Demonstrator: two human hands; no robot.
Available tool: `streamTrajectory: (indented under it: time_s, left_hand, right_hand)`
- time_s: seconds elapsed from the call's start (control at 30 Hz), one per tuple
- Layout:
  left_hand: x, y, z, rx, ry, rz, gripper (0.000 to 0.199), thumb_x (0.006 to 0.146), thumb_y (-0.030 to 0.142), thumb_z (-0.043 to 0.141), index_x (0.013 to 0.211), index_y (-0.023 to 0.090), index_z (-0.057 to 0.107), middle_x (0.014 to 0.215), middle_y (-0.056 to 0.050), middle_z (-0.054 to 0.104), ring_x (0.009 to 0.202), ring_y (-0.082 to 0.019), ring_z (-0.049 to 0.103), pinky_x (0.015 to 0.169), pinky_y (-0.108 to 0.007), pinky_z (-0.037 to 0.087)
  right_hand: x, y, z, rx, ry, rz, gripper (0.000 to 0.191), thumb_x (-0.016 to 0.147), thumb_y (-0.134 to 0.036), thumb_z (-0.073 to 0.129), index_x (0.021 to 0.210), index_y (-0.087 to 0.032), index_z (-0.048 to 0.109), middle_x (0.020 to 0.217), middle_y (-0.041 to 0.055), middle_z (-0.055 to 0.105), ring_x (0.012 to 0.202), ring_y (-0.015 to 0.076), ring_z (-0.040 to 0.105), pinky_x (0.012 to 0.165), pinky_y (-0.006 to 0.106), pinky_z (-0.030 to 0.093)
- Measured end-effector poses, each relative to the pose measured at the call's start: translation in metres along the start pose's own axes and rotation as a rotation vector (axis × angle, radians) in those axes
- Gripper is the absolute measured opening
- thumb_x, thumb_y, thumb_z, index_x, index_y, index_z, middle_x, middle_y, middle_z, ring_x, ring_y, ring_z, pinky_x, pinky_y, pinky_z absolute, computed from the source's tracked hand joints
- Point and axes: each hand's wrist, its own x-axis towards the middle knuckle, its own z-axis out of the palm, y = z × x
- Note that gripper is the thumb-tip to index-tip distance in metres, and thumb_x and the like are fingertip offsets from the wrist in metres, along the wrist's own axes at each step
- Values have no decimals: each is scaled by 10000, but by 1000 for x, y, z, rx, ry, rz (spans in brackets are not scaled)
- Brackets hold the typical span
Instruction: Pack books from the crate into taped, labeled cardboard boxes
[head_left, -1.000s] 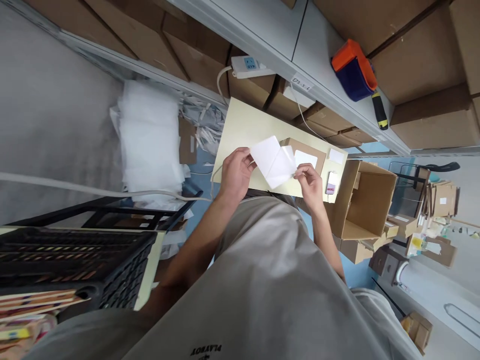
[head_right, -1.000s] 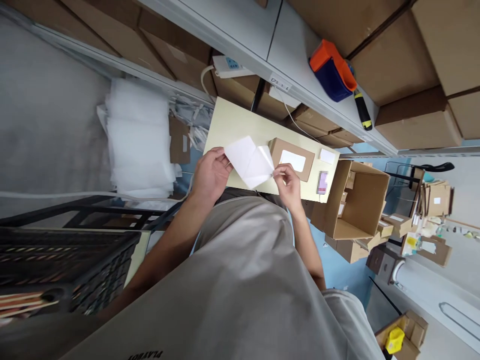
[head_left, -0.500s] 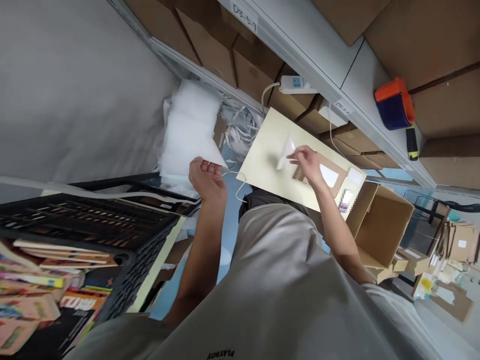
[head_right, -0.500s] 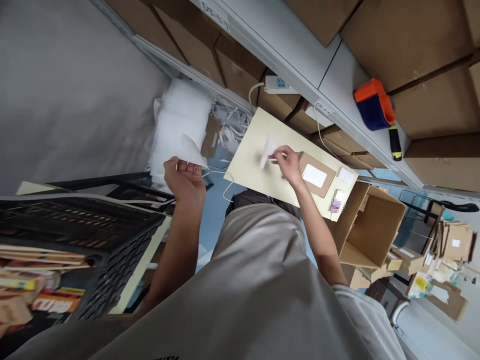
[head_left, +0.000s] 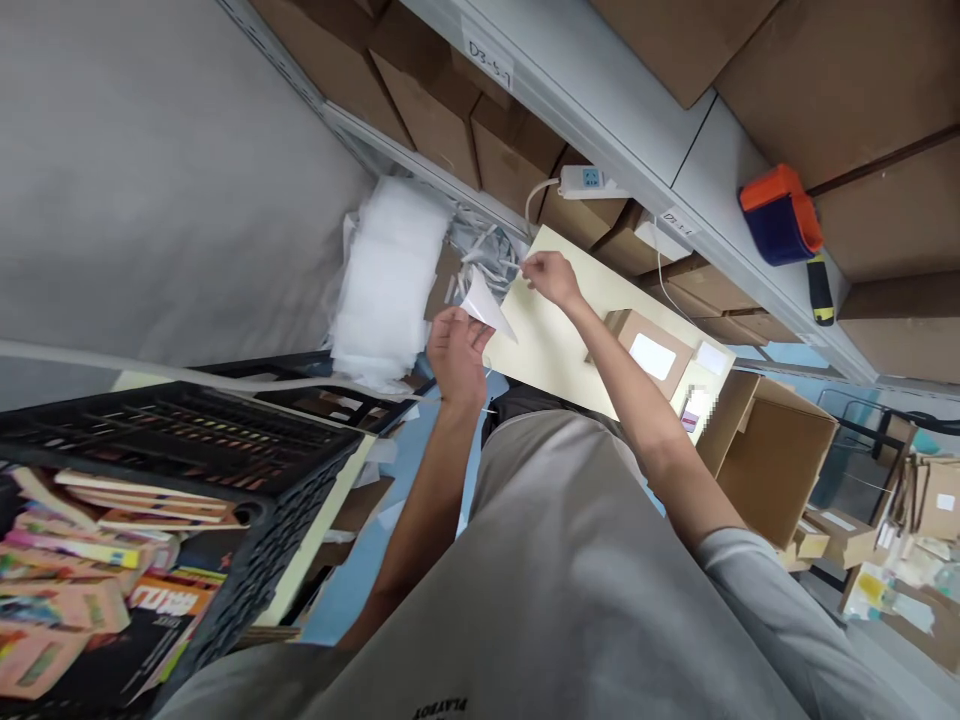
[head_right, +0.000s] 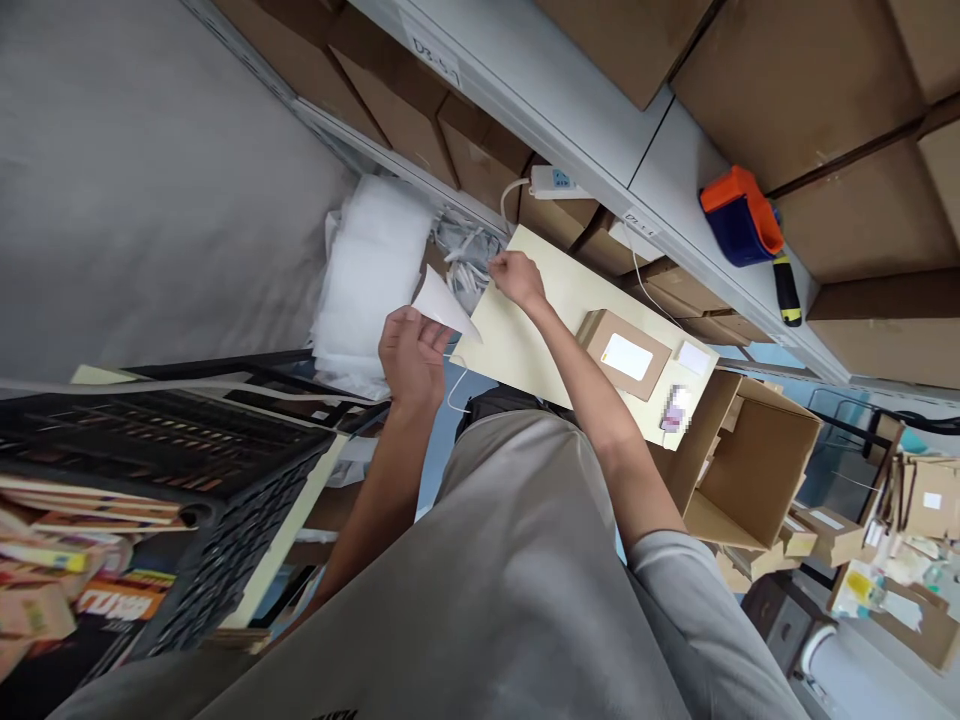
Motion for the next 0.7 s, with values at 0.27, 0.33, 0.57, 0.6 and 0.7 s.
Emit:
streamTrajectory:
  time_s: [0.27,0.33,0.57,0.6,0.7]
  left_hand:
    - [-38,-16,59,191,-376,35,544,847,748,891,955,252,695,641,50,616,524,-122,577,547,-265,514]
    - [-52,-21,75,256,-515,67,542,897,750,854,997,233,726,722,2,715,609,-152,689,620,-292,587]
    - [-114,-33,114,549,-923,443,285,1131,465,681,1047,227,814,1004,-61,822,861,-176,791,828,-324,653]
    - [-122,-36,117,577,-963,503,259,1143,423,667,1063,227,815,1006,-63,824,871,-176,788,821,-319,652]
    - [-141,-49,128,647,-1053,646,188,1152,316,654,1088,229,807,1024,-66,836,923,-175,791,828,-302,649]
  right_hand:
    - [-167,41,-80,455,174,354,370,897,-502,949,893,-203,729,834,10,808,656,120,743,601,220,576]
    - [-201,52,-95,552,211,334,506,797,-637,982,915,-210,739,880,19,822,688,123,760,619,221,592]
    - [-279,92,-143,735,383,274,656,685,-818,968,931,-249,755,925,3,815,807,159,779,712,266,654]
    - [-285,97,-151,745,403,270,656,686,-828,966,921,-252,758,921,6,813,816,168,777,711,276,658]
    - [-303,115,-172,740,437,259,639,728,-845,940,897,-254,762,954,38,831,831,188,771,691,297,652]
